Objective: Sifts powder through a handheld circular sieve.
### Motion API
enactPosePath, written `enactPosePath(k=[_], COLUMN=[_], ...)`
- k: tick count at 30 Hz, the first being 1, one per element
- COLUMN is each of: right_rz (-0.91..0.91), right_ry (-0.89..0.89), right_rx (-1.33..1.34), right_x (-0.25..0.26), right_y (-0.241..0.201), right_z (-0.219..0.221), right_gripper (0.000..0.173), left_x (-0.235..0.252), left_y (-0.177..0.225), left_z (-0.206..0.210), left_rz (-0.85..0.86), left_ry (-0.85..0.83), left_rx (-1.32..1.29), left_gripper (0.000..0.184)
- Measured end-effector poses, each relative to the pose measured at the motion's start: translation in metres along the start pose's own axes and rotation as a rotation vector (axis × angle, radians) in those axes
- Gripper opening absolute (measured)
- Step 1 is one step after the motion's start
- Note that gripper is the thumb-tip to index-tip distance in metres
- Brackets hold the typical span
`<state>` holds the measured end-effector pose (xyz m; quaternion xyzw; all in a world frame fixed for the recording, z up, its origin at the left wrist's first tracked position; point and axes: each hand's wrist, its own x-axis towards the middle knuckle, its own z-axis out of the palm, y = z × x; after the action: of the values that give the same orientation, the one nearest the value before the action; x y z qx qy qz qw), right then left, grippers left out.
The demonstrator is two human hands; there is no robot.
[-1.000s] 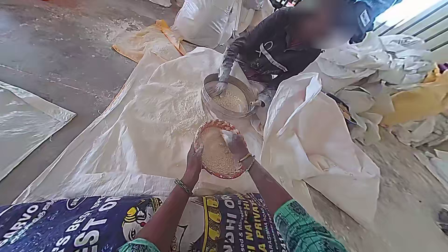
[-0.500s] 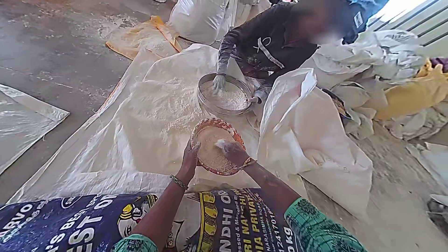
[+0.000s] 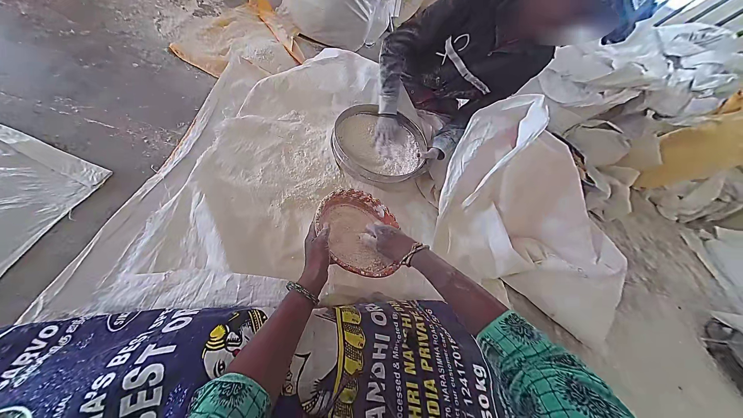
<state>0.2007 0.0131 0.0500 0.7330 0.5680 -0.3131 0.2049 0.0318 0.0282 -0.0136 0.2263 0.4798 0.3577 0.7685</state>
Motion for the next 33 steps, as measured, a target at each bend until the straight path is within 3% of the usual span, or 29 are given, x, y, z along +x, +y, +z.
enactPosePath(k=[4, 6, 9, 13, 16, 18, 22, 27, 30, 33], right_rz=[-0.263, -0.320, -0.349, -0.246, -0.257, -0.204, 0.033, -0.149, -0.162, -0.029], right_ry=[0.131, 0.187, -0.035, -0.226, -0.059, 0.051, 0.016, -0.127, 0.026, 0.141], right_rx=[0.373, 0.409, 0.260, 0.056, 0.170, 0.208, 0.068, 0.103, 0.227, 0.260], right_x=[-0.019, -0.026, -0.041, -0.039, -0.017, -0.005, 0.002, -0.022, -0.012, 0.006], right_y=[-0.009, 0.002, 0.017, -0.018, -0.045, -0.056, -0.043, -0.043, -0.060, -0.053], right_z=[0.002, -0.010, -0.015, 0.019, 0.021, 0.006, -0.012, 0.015, 0.016, 0.003], right_gripper=[0.042, 0.037, 0.034, 0.043, 0.047, 0.049, 0.049, 0.045, 0.043, 0.052], left_x=[-0.002, -0.004, -0.002, -0.001, -0.005, -0.004, -0.003, -0.003, -0.009, -0.013], left_y=[-0.005, -0.003, 0.002, 0.000, -0.006, -0.009, -0.004, -0.007, -0.016, -0.015], left_z=[-0.003, -0.005, -0.006, -0.003, -0.003, -0.005, -0.005, 0.000, 0.005, -0.003], left_rz=[0.047, 0.077, 0.115, 0.160, 0.114, 0.204, 0.264, 0.179, 0.162, 0.201], left_ry=[-0.124, -0.124, -0.111, -0.134, -0.104, -0.128, -0.082, -0.072, -0.123, -0.130], left_rx=[0.095, 0.108, 0.110, 0.086, 0.085, 0.114, 0.033, 0.022, 0.031, 0.048], left_gripper=[0.050, 0.049, 0.049, 0.048, 0.049, 0.049, 0.050, 0.051, 0.049, 0.049])
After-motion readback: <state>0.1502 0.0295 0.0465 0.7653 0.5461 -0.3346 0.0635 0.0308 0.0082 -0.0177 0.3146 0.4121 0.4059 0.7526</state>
